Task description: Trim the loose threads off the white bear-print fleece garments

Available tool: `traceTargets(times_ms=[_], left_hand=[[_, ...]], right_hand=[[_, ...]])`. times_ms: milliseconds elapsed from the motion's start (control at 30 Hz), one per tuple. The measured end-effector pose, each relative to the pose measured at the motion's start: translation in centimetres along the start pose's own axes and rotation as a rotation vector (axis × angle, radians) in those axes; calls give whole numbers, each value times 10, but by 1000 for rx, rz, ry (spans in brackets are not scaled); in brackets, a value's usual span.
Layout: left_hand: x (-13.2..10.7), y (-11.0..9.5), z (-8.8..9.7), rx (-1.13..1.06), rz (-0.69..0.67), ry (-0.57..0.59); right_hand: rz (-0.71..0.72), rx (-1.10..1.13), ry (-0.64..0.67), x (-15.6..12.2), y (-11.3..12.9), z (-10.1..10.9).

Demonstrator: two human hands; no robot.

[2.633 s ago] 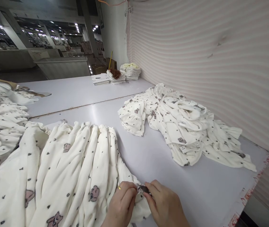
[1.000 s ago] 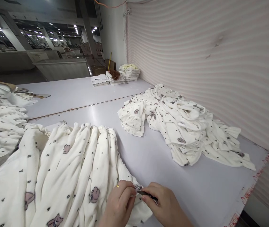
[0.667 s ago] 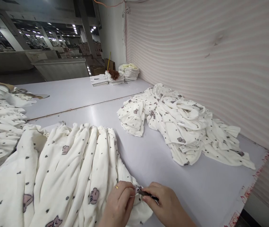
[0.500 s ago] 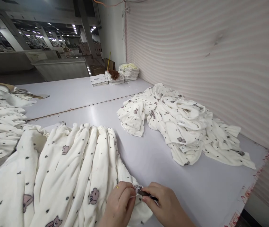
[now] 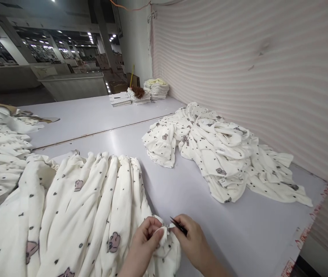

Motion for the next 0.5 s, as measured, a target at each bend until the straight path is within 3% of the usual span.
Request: traceTargets(times_ms=[133,233,500], left_hand=[[2,0,1,-149,34,-9],[1,-1,2,-199,26,-10],[2,9,1,-131,72,32]], right_hand=[[124,-22,-75,0,13,1],[271,-11,-31,-2,28,-7],[175,117,-41,13,12,-22]])
Point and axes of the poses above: each hand's wrist, its own x-axis towards the middle knuckle, its own z-axis out of the back of the hand, y = z × x, the point moved 9 cm from there along x, towards the middle knuckle, and after that the axes turned 10 degrees about y, right-handed, at the moved point
